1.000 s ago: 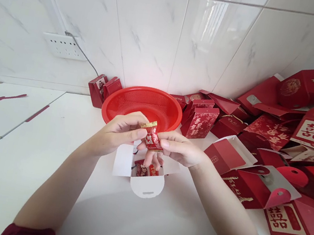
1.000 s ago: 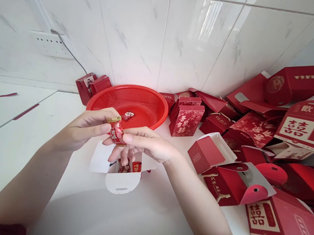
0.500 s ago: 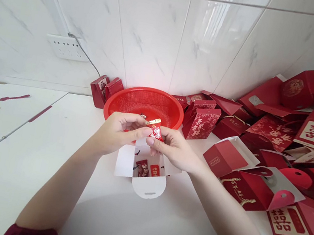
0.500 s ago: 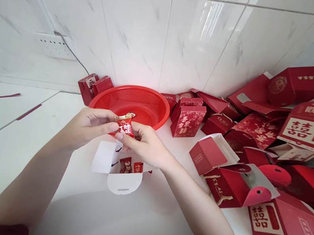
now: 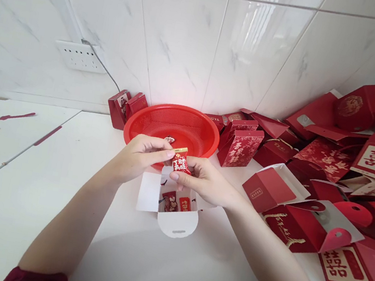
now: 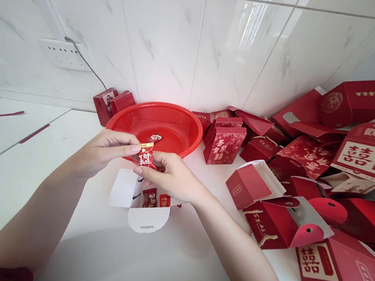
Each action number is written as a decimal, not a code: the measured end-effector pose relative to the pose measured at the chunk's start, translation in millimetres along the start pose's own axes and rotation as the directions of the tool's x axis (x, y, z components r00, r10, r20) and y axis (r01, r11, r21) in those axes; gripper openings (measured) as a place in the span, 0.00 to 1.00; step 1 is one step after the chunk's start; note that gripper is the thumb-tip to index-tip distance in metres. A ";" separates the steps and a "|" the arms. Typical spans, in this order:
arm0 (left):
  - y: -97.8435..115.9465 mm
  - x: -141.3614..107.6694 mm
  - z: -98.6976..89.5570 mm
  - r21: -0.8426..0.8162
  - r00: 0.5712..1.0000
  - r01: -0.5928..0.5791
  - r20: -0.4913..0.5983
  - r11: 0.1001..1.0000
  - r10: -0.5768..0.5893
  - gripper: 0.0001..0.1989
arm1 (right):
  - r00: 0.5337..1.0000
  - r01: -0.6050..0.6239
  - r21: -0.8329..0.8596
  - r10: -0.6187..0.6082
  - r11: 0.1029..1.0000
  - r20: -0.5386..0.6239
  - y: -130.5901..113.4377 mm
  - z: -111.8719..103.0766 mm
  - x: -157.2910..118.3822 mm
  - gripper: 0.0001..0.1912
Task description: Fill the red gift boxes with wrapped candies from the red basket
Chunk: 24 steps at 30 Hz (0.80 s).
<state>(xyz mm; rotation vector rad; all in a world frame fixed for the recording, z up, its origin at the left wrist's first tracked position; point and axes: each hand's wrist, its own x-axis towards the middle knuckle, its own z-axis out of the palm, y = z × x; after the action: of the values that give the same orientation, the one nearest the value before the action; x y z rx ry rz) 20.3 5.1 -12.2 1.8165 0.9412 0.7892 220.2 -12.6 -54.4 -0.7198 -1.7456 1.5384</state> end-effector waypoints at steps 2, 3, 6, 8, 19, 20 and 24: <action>0.0 -0.4 0.1 0.021 1.000 -0.002 0.002 1.000 0.002 0.14 | 1.000 0.000 0.003 0.000 1.000 0.006 1.2 -0.4 1.0 0.14; 0.2 -0.6 0.3 0.031 1.000 -0.003 0.001 1.000 0.003 0.14 | 1.000 -0.003 0.004 0.003 1.000 0.007 1.8 -0.7 1.2 0.14; 1.2 -1.6 1.0 0.064 1.000 -0.003 -0.007 0.998 0.003 0.14 | 1.000 -0.020 0.010 0.020 1.000 0.009 3.4 -1.1 1.4 0.14; 1.8 -2.0 1.6 0.077 1.000 0.000 -0.010 0.997 0.001 0.14 | 1.000 -0.028 0.021 0.028 0.999 0.015 4.3 -1.0 1.7 0.14; 2.0 -2.8 1.8 0.122 1.000 0.029 0.001 0.992 -0.029 0.14 | 0.999 -0.006 0.055 0.003 0.998 0.047 5.7 0.2 3.4 0.12; 2.0 -2.7 1.7 0.123 1.000 0.031 0.000 0.992 -0.031 0.14 | 0.999 -0.007 0.053 0.004 0.999 0.040 6.5 0.2 3.6 0.12; 2.0 -1.8 1.6 0.121 0.999 0.029 0.009 0.992 -0.030 0.14 | 0.999 -0.002 0.063 -0.001 0.998 0.043 9.2 0.2 4.4 0.11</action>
<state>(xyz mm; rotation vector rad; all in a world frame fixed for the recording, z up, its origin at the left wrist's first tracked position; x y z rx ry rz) 21.2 2.3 -11.1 1.9043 1.0254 0.7163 217.0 -7.9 -62.9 -0.6602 -1.7202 1.6127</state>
